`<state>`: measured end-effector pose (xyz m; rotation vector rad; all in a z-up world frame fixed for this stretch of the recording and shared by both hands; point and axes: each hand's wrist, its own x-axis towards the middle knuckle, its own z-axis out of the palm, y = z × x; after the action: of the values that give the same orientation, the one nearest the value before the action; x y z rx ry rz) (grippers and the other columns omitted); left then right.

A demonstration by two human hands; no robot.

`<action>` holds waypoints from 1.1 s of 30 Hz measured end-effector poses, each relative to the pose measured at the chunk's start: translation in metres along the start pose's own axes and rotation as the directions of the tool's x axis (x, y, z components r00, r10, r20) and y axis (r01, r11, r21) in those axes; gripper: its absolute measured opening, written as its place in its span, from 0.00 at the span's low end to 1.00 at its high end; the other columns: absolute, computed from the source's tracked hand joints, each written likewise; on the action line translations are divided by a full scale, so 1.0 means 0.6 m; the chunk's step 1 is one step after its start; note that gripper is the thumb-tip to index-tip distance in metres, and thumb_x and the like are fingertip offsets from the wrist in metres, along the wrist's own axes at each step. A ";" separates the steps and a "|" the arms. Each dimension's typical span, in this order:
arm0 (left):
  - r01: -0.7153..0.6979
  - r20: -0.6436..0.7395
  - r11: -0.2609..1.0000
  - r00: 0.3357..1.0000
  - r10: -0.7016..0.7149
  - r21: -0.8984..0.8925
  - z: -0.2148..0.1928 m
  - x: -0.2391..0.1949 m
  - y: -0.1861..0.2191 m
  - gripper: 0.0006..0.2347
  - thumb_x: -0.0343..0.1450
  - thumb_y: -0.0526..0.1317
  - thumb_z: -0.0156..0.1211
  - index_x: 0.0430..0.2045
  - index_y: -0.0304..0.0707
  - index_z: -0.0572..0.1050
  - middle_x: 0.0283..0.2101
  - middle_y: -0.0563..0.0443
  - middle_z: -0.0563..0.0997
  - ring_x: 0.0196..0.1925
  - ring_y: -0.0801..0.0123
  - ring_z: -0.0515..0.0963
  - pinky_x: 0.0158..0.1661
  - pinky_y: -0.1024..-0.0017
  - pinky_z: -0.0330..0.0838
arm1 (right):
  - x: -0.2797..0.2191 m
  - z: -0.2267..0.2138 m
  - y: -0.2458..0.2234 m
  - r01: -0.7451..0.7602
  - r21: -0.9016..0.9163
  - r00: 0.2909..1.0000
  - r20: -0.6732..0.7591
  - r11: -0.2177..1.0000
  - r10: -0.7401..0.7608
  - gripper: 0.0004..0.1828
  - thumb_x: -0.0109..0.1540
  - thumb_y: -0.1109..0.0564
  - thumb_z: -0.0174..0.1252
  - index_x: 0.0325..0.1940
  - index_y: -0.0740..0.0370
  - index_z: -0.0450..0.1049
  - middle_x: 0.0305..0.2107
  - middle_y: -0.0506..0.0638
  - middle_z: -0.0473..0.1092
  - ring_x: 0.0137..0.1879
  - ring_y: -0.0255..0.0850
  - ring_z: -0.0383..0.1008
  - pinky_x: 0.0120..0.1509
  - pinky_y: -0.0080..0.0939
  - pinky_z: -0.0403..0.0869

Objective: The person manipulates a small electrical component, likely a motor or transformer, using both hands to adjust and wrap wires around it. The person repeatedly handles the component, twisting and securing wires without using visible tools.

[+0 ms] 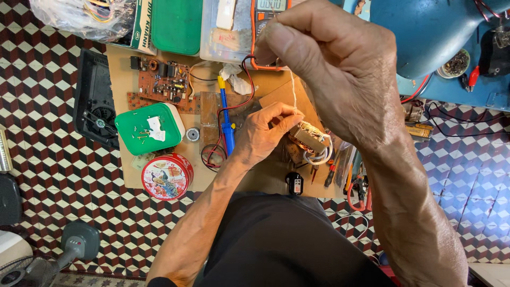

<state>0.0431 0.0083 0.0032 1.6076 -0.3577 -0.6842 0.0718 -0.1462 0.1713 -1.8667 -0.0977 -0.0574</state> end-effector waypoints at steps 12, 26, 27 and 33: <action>0.075 -0.065 0.955 0.993 -0.098 -0.288 -0.025 -0.005 0.026 0.12 0.76 0.45 0.60 0.41 0.33 0.78 0.41 0.56 0.85 0.43 0.81 0.80 0.44 0.79 0.73 | -0.010 0.012 0.071 -0.104 -0.125 0.993 0.037 0.987 0.110 0.13 0.75 0.53 0.55 0.52 0.65 0.79 0.41 0.49 0.79 0.47 0.35 0.80 0.53 0.37 0.80; 0.120 -0.149 0.807 0.957 -0.248 -0.578 -0.030 -0.010 0.012 0.09 0.78 0.43 0.58 0.45 0.36 0.76 0.43 0.52 0.83 0.42 0.79 0.80 0.42 0.79 0.73 | -0.032 0.025 0.092 -0.008 -0.572 0.992 -0.105 0.820 -0.063 0.17 0.71 0.59 0.54 0.60 0.73 0.73 0.48 0.62 0.73 0.43 0.46 0.77 0.45 0.42 0.77; 0.127 -0.186 0.800 0.940 -0.286 -0.587 -0.042 -0.020 0.011 0.09 0.77 0.43 0.58 0.44 0.37 0.76 0.45 0.52 0.84 0.42 0.80 0.80 0.42 0.79 0.74 | -0.059 0.022 0.092 -0.180 -0.449 0.975 -0.197 0.875 0.099 0.16 0.72 0.58 0.52 0.61 0.69 0.73 0.45 0.58 0.74 0.42 0.42 0.78 0.45 0.40 0.77; 0.244 -0.243 0.703 0.821 -0.516 -0.668 -0.091 -0.063 0.001 0.10 0.76 0.42 0.58 0.43 0.36 0.78 0.45 0.50 0.84 0.40 0.79 0.79 0.39 0.79 0.73 | -0.224 0.043 0.111 -0.522 -0.341 0.820 -0.454 0.782 0.349 0.12 0.73 0.55 0.55 0.47 0.68 0.77 0.35 0.53 0.74 0.37 0.35 0.73 0.40 0.34 0.70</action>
<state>0.0474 0.0736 0.0137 1.1399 0.5162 -0.6598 -0.0558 -0.1458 0.0885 -2.2662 0.6817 -0.1090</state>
